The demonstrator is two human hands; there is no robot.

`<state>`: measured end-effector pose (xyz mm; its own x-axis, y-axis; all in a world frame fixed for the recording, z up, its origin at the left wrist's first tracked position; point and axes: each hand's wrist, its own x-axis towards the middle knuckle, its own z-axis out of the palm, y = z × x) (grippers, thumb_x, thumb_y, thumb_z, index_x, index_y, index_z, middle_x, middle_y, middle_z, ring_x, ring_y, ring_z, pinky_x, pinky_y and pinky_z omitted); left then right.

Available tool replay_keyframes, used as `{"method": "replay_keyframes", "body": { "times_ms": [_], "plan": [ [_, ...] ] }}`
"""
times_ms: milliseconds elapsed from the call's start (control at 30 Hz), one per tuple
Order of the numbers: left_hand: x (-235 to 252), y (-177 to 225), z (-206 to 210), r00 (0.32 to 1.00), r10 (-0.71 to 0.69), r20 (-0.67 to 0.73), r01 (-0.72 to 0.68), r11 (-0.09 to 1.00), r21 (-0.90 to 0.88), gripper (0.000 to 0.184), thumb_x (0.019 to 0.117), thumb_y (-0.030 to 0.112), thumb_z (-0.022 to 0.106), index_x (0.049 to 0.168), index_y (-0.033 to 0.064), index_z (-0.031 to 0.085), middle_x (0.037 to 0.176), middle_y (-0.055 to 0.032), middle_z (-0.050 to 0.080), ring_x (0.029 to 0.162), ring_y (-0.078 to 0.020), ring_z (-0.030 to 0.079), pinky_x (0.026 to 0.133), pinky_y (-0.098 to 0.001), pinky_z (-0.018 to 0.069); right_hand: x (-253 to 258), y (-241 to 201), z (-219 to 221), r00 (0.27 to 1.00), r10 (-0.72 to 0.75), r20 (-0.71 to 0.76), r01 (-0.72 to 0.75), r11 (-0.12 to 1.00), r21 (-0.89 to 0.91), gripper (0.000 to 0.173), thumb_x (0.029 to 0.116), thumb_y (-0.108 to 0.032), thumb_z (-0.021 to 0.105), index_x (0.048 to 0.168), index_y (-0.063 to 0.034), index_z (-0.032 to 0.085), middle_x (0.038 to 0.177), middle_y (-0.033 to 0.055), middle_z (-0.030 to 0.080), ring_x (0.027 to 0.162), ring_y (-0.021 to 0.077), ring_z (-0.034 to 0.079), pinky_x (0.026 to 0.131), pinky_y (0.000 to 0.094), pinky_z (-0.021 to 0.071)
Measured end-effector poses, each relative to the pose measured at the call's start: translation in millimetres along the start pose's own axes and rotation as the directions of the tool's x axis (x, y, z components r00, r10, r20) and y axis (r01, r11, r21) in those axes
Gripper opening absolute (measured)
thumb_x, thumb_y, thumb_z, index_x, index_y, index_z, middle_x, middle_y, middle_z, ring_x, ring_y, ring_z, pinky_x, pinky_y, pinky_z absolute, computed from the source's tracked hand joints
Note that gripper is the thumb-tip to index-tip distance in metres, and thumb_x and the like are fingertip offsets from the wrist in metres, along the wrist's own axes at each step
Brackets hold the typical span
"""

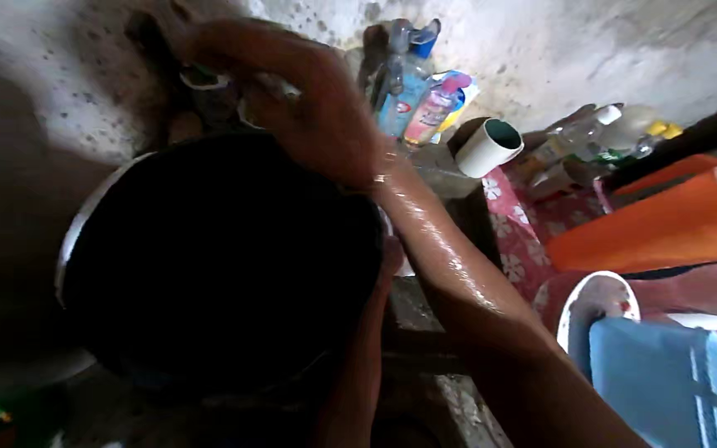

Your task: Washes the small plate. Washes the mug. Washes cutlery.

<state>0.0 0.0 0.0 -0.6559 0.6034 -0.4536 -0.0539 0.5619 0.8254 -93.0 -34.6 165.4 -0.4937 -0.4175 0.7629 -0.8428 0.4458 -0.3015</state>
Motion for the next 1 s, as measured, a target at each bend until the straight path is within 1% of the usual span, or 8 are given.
{"method": "replay_keyframes", "body": {
  "times_ms": [133, 267, 400, 500, 600, 700, 833, 1000],
  "plan": [
    [1, -3, 14, 0.984, 0.173, 0.048, -0.176, 0.878, 0.445, 0.065, 0.1085, 0.036, 0.046, 0.159, -0.0018, 0.031, 0.166, -0.0293, 0.018, 0.156, -0.0477, 0.002, 0.120, -0.0691, -0.0072, -110, -9, -70, 0.761, 0.588, -0.274, -0.642, 0.742, -0.194, 0.028, 0.0994, 0.001, 0.052, 0.121, 0.0068, 0.068, 0.119, 0.0202, 0.071, 0.107, 0.0230, 0.070, 0.095, 0.0373, 0.0567],
    [21, -16, 8, 0.967, 0.245, 0.071, -0.246, 0.823, 0.512, 0.056, 0.1092, 0.036, 0.046, 0.158, 0.0097, 0.039, 0.167, -0.0189, 0.026, 0.157, -0.0404, 0.013, 0.122, -0.0679, 0.0007, -239, -7, -77, 0.134, 0.948, -0.288, -0.943, 0.032, -0.330, 0.046, 0.1027, -0.013, 0.058, 0.146, 0.0005, 0.053, 0.149, 0.0302, 0.048, 0.139, 0.0469, 0.047, 0.114, 0.0577, 0.0404],
    [40, -20, 12, 0.970, 0.233, -0.069, -0.147, 0.788, 0.597, 0.065, 0.1058, 0.035, 0.052, 0.160, 0.0038, 0.033, 0.167, -0.0274, 0.017, 0.156, -0.0475, 0.005, 0.120, -0.0708, 0.0002, -285, -32, -76, -0.201, 0.947, -0.252, -0.973, -0.223, -0.062, 0.049, 0.1072, -0.019, 0.053, 0.151, 0.0013, 0.045, 0.133, 0.0268, 0.063, 0.114, 0.0346, 0.068, 0.099, 0.0456, 0.0530],
    [43, -8, 19, 0.929, 0.312, 0.198, -0.366, 0.708, 0.603, 0.050, 0.1078, 0.032, 0.048, 0.153, 0.0106, 0.048, 0.162, -0.0166, 0.037, 0.155, -0.0383, 0.022, 0.122, -0.0694, 0.0006, -301, -40, -64, -0.245, 0.969, -0.024, -0.885, -0.214, 0.413, 0.047, 0.1101, -0.017, 0.048, 0.153, -0.0010, 0.037, 0.109, 0.0195, 0.067, 0.072, 0.0201, 0.069, 0.064, 0.0341, 0.0595],
    [57, -39, 6, 0.825, 0.544, -0.153, -0.327, 0.681, 0.655, 0.043, 0.1036, 0.017, 0.054, 0.146, 0.0120, 0.058, 0.158, -0.0206, 0.044, 0.150, -0.0445, 0.032, 0.118, -0.0708, 0.0194, -306, -43, -55, -0.203, 0.978, 0.043, -0.784, -0.189, 0.591, 0.044, 0.1103, -0.012, 0.044, 0.152, -0.0001, 0.035, 0.114, 0.0204, 0.066, 0.074, 0.0210, 0.071, 0.064, 0.0346, 0.0610],
    [60, -40, -17, 0.810, 0.357, -0.466, -0.019, 0.809, 0.587, 0.053, 0.1033, 0.014, 0.055, 0.154, 0.0028, 0.043, 0.156, -0.0329, 0.037, 0.143, -0.0551, 0.036, 0.111, -0.0719, 0.0299, -300, -39, -53, -0.207, 0.978, 0.005, -0.772, -0.167, 0.613, 0.042, 0.1092, -0.008, 0.046, 0.149, 0.0025, 0.039, 0.122, 0.0239, 0.061, 0.080, 0.0232, 0.070, 0.069, 0.0370, 0.0607],
    [45, 1, -14, 0.814, 0.089, -0.574, 0.226, 0.861, 0.455, 0.065, 0.1009, 0.008, 0.058, 0.158, 0.0009, 0.029, 0.150, -0.0343, 0.043, 0.134, -0.0529, 0.048, 0.106, -0.0661, 0.0420, -302, -32, -55, -0.269, 0.963, 0.023, -0.762, -0.228, 0.606, 0.042, 0.1083, -0.006, 0.046, 0.150, 0.0015, 0.040, 0.130, 0.0270, 0.057, 0.089, 0.0279, 0.069, 0.074, 0.0409, 0.0606],
    [48, 52, -27, 0.808, 0.143, -0.572, 0.198, 0.847, 0.493, 0.043, 0.0978, 0.001, 0.058, 0.140, -0.0082, 0.052, 0.139, -0.0345, 0.054, 0.130, -0.0502, 0.053, 0.106, -0.0623, 0.0441, -304, -30, -59, -0.339, 0.939, 0.059, -0.656, -0.280, 0.701, 0.047, 0.1053, -0.001, 0.049, 0.151, -0.0007, 0.038, 0.134, 0.0264, 0.054, 0.094, 0.0287, 0.069, 0.075, 0.0404, 0.0603]
  ]
}}
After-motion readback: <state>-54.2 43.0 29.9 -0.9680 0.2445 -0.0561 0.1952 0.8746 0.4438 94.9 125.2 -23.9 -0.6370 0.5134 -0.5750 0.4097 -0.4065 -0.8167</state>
